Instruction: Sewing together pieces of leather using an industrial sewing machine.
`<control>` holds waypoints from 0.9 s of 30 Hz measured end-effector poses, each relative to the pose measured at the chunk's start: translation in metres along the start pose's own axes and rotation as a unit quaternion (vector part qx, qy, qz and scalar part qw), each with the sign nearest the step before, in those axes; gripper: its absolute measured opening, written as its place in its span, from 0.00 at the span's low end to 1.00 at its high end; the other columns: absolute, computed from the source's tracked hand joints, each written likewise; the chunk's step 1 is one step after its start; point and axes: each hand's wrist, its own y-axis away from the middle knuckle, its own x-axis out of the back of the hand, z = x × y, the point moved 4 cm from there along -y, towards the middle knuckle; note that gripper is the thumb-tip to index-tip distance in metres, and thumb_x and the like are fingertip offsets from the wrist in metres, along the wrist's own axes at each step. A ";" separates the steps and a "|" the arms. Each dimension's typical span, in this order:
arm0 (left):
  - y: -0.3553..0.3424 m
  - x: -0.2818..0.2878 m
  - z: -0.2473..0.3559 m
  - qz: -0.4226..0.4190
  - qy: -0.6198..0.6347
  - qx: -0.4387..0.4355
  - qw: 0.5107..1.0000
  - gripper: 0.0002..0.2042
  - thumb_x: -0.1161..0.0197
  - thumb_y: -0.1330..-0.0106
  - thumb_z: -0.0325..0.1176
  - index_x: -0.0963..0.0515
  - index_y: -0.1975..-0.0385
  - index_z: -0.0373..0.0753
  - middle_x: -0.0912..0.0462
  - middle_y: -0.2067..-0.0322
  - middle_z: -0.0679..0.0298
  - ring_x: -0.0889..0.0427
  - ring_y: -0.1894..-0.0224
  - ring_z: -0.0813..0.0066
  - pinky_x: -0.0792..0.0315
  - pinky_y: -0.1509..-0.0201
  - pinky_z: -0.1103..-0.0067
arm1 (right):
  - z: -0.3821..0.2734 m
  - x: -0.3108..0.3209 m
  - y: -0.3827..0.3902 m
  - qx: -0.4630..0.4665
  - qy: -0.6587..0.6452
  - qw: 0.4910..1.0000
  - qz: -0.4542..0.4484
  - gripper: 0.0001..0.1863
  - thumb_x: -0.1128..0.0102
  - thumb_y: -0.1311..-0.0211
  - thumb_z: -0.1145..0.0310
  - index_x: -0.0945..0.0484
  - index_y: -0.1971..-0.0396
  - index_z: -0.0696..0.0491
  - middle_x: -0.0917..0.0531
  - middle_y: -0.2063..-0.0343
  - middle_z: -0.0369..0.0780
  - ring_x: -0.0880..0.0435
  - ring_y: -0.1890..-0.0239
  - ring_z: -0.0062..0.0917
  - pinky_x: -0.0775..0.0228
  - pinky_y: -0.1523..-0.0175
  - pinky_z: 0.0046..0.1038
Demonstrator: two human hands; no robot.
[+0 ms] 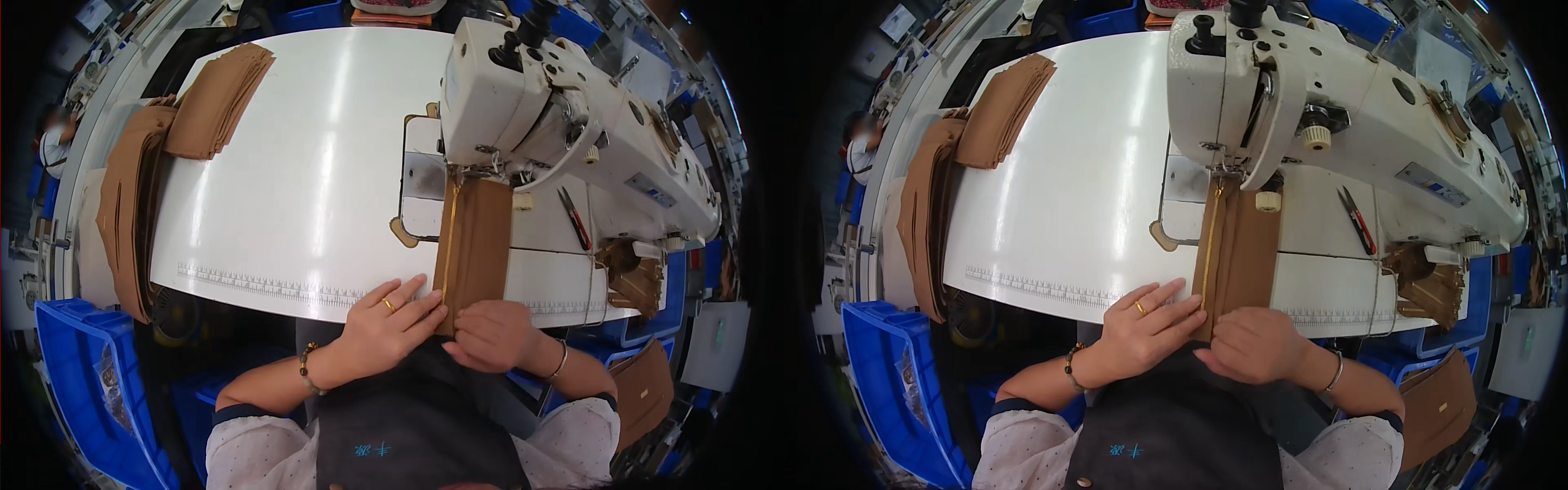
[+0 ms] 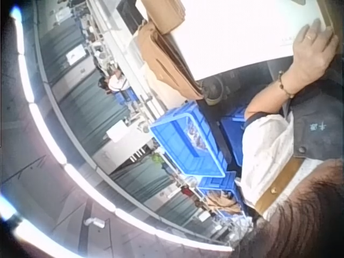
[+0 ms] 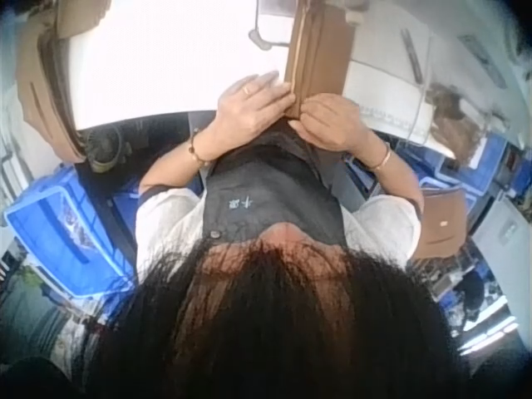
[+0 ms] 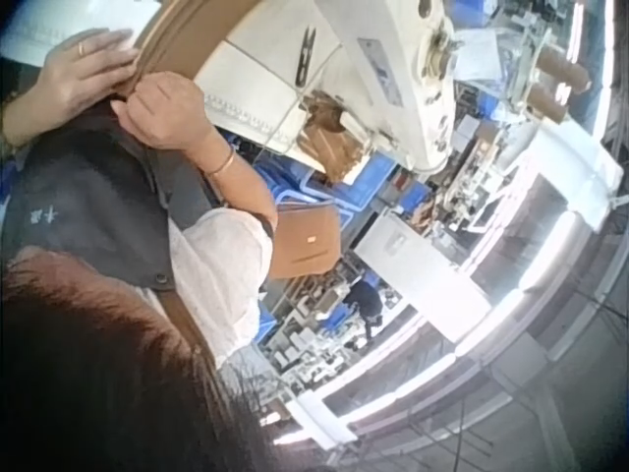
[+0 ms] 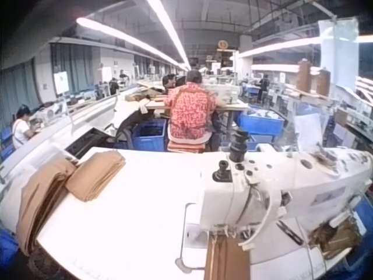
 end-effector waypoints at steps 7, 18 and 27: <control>-0.003 0.003 0.004 -0.037 -0.027 -0.006 0.999 0.16 0.33 0.39 0.33 0.11 0.51 0.44 0.12 0.44 0.64 0.15 0.37 0.60 0.19 0.39 0.64 | 0.095 -0.004 -0.027 -0.122 0.127 0.982 -0.066 0.25 0.25 0.37 0.53 0.16 0.46 0.53 0.18 0.44 0.45 0.12 0.50 0.39 0.16 0.56 0.35; -0.001 0.003 0.005 -0.063 -0.022 -0.003 0.998 0.16 0.34 0.37 0.33 0.11 0.49 0.45 0.13 0.42 0.66 0.17 0.35 0.61 0.22 0.37 0.65 | 0.097 -0.015 -0.020 -0.139 0.114 0.977 -0.111 0.40 0.24 0.44 0.42 0.19 0.37 0.53 0.24 0.33 0.51 0.21 0.33 0.46 0.14 0.48 0.35; 0.012 -0.001 0.005 -0.055 -0.054 -0.036 0.996 0.16 0.33 0.33 0.37 0.12 0.47 0.46 0.13 0.40 0.65 0.16 0.36 0.63 0.24 0.34 0.66 | 0.093 -0.014 -0.022 -0.141 0.095 0.978 -0.123 0.45 0.27 0.46 0.36 0.21 0.34 0.52 0.25 0.33 0.54 0.22 0.32 0.51 0.18 0.39 0.42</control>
